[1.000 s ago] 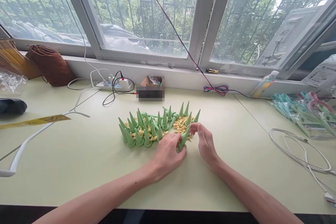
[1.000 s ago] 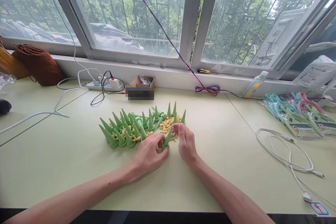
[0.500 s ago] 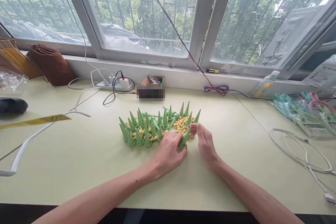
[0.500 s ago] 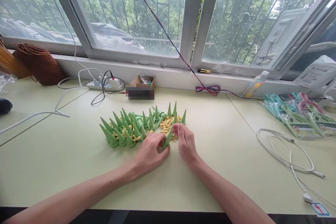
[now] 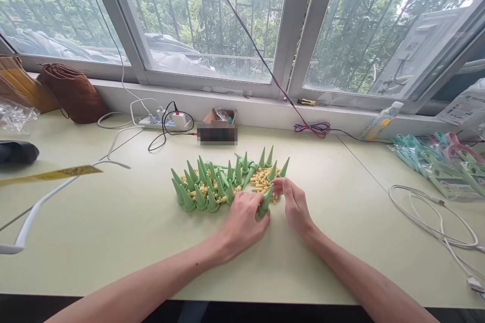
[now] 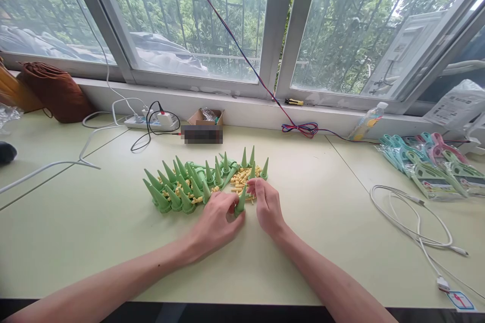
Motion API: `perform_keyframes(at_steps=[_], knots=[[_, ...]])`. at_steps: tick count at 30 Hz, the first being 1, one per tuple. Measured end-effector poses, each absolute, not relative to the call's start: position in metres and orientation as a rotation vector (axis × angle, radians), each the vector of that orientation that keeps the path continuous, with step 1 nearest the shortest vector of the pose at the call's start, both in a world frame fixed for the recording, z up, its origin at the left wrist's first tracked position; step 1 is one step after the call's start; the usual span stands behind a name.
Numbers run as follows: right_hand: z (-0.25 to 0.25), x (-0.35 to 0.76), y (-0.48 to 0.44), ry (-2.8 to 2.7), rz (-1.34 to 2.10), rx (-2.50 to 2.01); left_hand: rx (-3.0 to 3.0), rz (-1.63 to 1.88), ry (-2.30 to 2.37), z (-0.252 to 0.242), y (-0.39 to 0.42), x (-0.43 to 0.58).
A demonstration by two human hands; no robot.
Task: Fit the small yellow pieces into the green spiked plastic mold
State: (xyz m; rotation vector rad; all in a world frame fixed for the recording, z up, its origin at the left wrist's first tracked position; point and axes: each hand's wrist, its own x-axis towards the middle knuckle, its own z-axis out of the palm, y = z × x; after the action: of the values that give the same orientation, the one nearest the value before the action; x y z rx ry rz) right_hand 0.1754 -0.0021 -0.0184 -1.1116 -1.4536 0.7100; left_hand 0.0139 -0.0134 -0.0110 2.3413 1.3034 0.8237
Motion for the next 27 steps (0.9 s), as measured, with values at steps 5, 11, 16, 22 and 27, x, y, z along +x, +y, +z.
perform_keyframes(at_steps=[5, 11, 16, 22, 27], knots=[[-0.0194, 0.1756, -0.0016, -1.453, 0.722, -1.109, 2.344, 0.868, 1.299, -0.0140, -0.0120, 0.0136], [-0.0191, 0.1757, -0.0026, -1.450, 0.739, -1.107, 2.323, 0.849, 1.293, -0.0135, -0.0121, 0.0137], [-0.0179, 0.1752, -0.0023, -1.457, 0.746, -1.103, 2.318, 0.833, 1.300, -0.0111, -0.0124, 0.0140], [-0.0173, 0.1750, -0.0028, -1.460, 0.729, -1.107, 2.337, 0.829, 1.319, -0.0122, -0.0150, 0.0137], [-0.0146, 0.1756, -0.0019, -1.453, 0.650, -1.170, 2.374, 0.834, 1.354, -0.0120, -0.0164, 0.0149]])
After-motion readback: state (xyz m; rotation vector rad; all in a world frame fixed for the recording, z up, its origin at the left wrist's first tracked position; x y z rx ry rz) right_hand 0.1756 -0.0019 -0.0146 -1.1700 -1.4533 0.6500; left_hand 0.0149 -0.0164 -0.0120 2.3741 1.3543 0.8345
